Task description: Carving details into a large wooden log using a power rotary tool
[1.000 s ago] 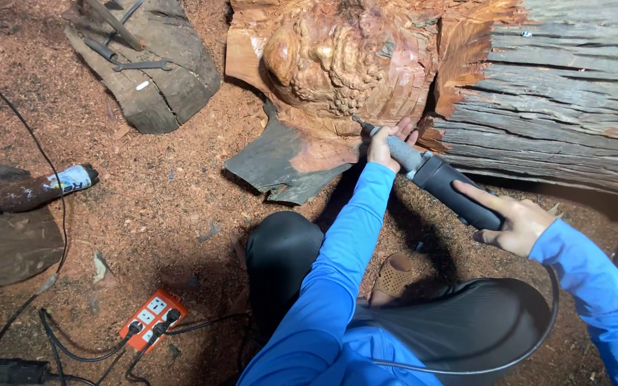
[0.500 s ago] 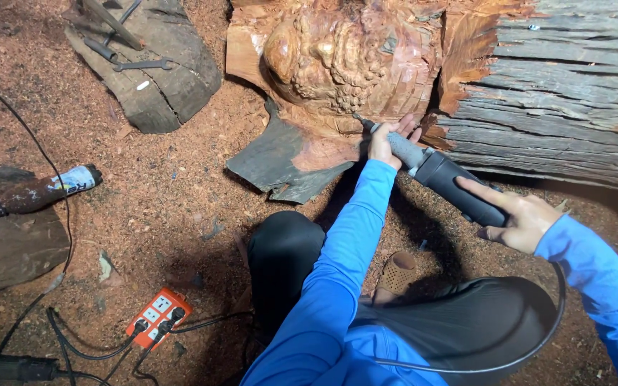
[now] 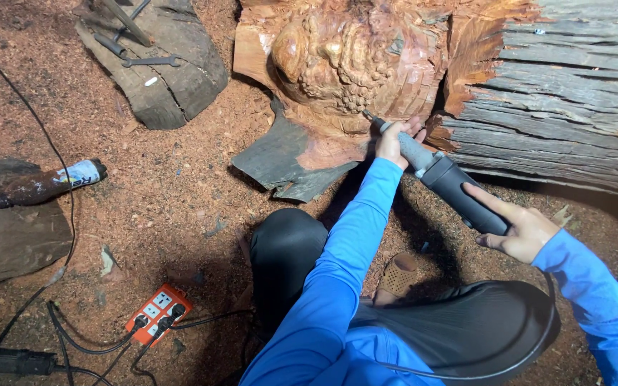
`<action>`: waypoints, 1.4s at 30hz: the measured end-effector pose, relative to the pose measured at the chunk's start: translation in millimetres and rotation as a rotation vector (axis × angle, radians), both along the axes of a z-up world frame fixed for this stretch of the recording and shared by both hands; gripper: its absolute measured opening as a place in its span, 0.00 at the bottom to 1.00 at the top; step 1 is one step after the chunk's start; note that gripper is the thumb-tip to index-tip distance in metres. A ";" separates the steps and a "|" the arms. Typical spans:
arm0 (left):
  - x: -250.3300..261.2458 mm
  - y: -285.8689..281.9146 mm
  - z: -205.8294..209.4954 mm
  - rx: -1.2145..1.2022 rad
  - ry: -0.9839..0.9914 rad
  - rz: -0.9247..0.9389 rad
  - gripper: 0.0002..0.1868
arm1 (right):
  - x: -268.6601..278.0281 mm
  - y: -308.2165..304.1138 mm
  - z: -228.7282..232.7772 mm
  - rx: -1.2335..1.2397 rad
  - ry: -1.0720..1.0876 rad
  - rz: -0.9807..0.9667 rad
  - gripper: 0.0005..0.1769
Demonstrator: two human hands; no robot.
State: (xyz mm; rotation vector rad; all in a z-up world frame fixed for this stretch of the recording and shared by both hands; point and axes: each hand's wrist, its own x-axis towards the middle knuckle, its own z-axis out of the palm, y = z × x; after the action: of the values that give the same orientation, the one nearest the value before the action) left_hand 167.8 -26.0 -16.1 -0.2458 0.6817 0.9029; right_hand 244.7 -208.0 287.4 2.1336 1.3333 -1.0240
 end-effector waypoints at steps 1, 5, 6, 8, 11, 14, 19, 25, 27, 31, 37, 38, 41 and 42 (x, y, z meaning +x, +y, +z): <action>-1.8 -0.2 4.0 0.003 -0.001 0.001 0.06 | -1.4 -0.1 0.6 0.003 -0.001 0.001 0.59; 10.2 0.4 -40.6 -0.003 -0.075 0.020 0.10 | 15.0 -12.1 -26.0 0.068 0.037 -0.001 0.59; 25.6 2.5 -63.7 -0.019 -0.169 0.034 0.13 | 29.5 -17.7 -36.7 0.142 0.099 0.031 0.60; 8.3 3.3 -97.3 -0.025 -0.156 -0.074 0.14 | 18.1 -12.8 -29.3 0.301 0.228 -0.044 0.55; -13.9 -6.1 125.7 0.008 -0.146 -0.166 0.13 | 16.5 -25.8 -35.1 0.545 0.377 -0.099 0.53; -9.2 11.4 86.9 0.066 -0.082 -0.183 0.12 | 33.6 -36.6 -40.8 0.536 0.325 -0.063 0.54; -6.9 14.4 10.0 0.032 0.023 -0.102 0.14 | 32.0 -44.9 -53.4 0.434 0.363 -0.074 0.56; -12.7 5.9 -7.5 0.100 0.053 -0.167 0.12 | 28.4 -33.7 -45.4 0.395 0.377 -0.095 0.57; -11.0 6.6 -20.3 0.041 -0.039 -0.120 0.13 | 32.1 -30.9 -49.6 0.367 0.327 -0.071 0.58; 5.9 4.2 -66.8 0.071 0.048 -0.083 0.14 | 25.8 -31.1 -48.0 0.279 0.327 -0.093 0.57; -6.2 -18.0 23.4 0.010 0.380 -0.095 0.12 | -0.9 -50.1 -28.8 0.126 0.184 -0.193 0.58; -14.6 -28.5 42.5 0.008 0.473 -0.114 0.09 | -6.4 -60.5 -26.4 0.162 0.197 -0.216 0.59; -35.6 -48.6 65.0 -0.039 0.636 -0.249 0.13 | -15.3 -89.0 -30.4 0.260 0.290 -0.252 0.60; -44.6 -55.3 65.5 -0.074 0.702 -0.366 0.21 | -20.1 -100.6 -35.3 0.335 0.369 -0.270 0.61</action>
State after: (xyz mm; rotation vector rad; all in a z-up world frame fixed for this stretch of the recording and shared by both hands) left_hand 123.1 -81.3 49.4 0.1452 1.3622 0.5983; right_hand 224.6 -308.6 252.1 2.5131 1.4965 -1.4459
